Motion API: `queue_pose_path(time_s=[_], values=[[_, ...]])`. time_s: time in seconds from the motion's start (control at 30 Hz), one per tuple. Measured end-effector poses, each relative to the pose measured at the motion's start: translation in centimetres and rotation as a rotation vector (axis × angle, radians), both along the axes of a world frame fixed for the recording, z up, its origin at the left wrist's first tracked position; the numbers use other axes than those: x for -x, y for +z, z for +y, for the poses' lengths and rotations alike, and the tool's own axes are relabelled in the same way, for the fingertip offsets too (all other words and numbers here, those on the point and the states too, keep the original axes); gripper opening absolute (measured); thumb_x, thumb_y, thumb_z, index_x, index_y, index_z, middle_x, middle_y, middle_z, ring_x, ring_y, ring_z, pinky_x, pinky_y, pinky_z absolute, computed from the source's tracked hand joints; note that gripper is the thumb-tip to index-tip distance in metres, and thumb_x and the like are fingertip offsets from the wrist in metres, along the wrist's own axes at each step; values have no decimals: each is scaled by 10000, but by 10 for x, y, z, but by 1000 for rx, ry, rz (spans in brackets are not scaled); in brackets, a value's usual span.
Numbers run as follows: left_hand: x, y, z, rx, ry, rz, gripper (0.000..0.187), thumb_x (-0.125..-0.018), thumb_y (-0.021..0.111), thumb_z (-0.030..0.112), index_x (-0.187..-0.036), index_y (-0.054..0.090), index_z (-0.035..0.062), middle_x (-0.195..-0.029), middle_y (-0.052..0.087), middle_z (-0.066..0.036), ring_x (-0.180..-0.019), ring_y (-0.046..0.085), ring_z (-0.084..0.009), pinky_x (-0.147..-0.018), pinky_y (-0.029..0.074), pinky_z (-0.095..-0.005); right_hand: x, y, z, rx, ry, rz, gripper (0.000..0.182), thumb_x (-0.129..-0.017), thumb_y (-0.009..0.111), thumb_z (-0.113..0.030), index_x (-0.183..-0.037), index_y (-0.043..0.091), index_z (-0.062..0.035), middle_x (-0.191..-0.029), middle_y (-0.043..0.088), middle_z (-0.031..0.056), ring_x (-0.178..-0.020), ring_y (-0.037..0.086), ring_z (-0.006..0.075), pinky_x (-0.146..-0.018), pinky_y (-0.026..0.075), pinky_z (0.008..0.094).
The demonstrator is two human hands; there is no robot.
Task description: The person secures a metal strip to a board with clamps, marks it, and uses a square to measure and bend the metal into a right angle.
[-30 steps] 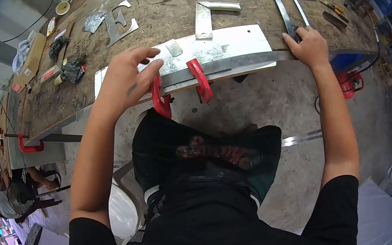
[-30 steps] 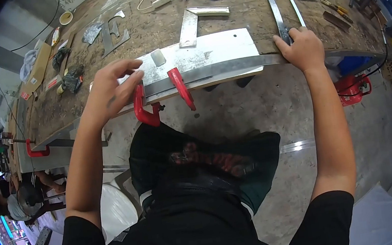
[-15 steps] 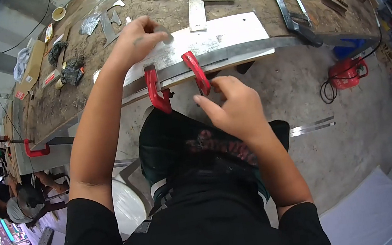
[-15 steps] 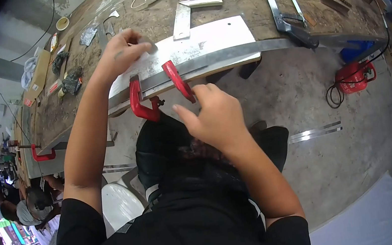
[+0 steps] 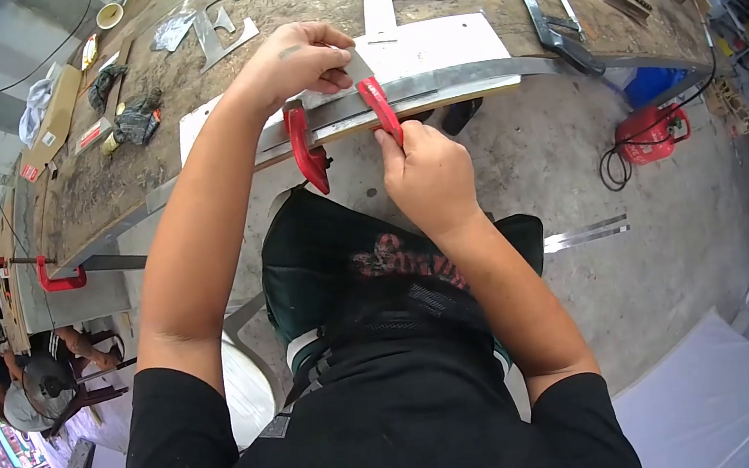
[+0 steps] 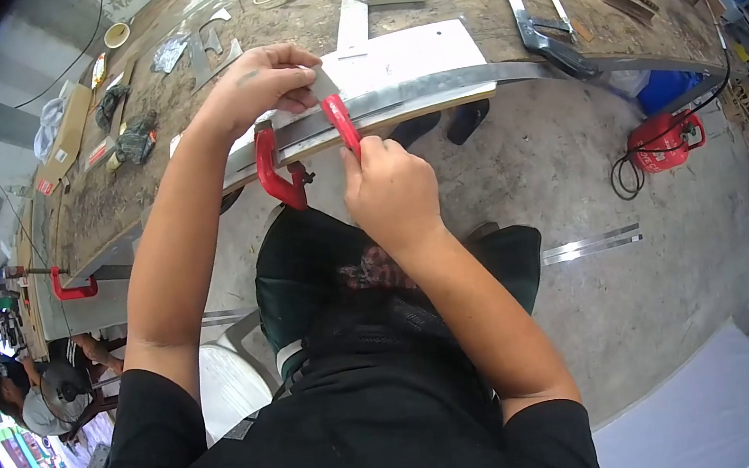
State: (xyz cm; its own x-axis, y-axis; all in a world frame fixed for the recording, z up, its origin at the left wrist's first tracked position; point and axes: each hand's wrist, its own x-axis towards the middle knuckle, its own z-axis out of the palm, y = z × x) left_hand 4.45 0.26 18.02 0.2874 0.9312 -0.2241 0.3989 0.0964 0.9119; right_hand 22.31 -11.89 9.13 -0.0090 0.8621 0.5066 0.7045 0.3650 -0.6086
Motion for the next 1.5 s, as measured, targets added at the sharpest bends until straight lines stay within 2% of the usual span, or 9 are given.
queue_pose_path(time_s=[0.27, 0.5, 0.63, 0.83, 0.9, 0.93, 1.17, 1.23, 1.5], values=[[-3, 0, 16, 151, -58, 53, 200, -940, 728, 117, -1104, 676, 15, -885, 720, -43, -709, 702, -95, -598, 545, -218, 2, 9, -7, 68, -114, 14, 284, -949, 705, -217, -771, 617, -14, -695, 632, 202, -648, 626, 427, -599, 497, 491], [-14, -5, 19, 187, -47, -62, 177, -934, 738, 131, -1080, 700, 38, -877, 719, -27, -668, 678, -78, -551, 510, -207, -12, 6, -9, 68, -121, 17, 274, -955, 701, -217, -780, 626, -20, -693, 633, 207, -653, 632, 427, -604, 497, 487], [-26, -2, 12, 135, -95, 59, 180, -907, 756, 140, -1045, 721, 29, -857, 711, -19, -689, 677, -85, -560, 512, -214, -11, 4, -8, 45, -110, 51, 276, -955, 701, -217, -778, 625, -20, -694, 634, 206, -655, 632, 429, -603, 496, 489], [-35, -5, -1, -112, -136, 291, 252, -862, 753, 153, -1069, 755, 9, -965, 739, -84, -824, 694, -183, -694, 559, -299, -10, 9, -9, 82, -129, 35, 308, -951, 696, -238, -756, 616, -13, -703, 640, 211, -667, 637, 439, -609, 498, 504], [-29, -2, -8, -460, -311, 441, 368, -844, 760, 176, -1162, 733, -10, -1087, 730, -152, -958, 687, -266, -866, 547, -351, -11, 11, -9, 87, -134, 34, 315, -949, 694, -242, -750, 614, -12, -708, 646, 211, -671, 641, 440, -612, 500, 510], [-25, 4, -14, -456, -363, 456, 450, -814, 779, 198, -1201, 710, -21, -1178, 695, -192, -1097, 654, -295, -967, 505, -372, -11, 11, -9, 96, -132, 29, 312, -948, 691, -245, -752, 617, -14, -711, 652, 209, -677, 646, 438, -617, 504, 514], [-25, 4, -28, -596, -382, 525, 535, -797, 801, 293, -1244, 699, 18, -1249, 659, -193, -1179, 640, -342, -1031, 506, -399, -11, 17, -8, 134, -141, -17, 302, -952, 665, -271, -779, 643, -25, -724, 677, 204, -693, 673, 423, -643, 527, 518], [-27, 1, -34, -656, -384, 487, 478, -785, 819, 218, -1222, 711, 57, -1194, 678, -141, -1029, 662, -303, -894, 525, -383, -12, 17, -8, 132, -140, -24, 297, -952, 663, -271, -785, 644, -26, -724, 679, 202, -690, 674, 421, -643, 527, 520], [-33, -2, -35, -773, -438, 480, 464, -804, 804, 223, -1229, 700, 66, -1174, 670, -160, -1024, 657, -333, -892, 526, -394, -17, 16, -2, 107, -152, -19, 270, -940, 672, -254, -812, 644, -17, -753, 669, 193, -708, 662, 425, -654, 528, 514]])
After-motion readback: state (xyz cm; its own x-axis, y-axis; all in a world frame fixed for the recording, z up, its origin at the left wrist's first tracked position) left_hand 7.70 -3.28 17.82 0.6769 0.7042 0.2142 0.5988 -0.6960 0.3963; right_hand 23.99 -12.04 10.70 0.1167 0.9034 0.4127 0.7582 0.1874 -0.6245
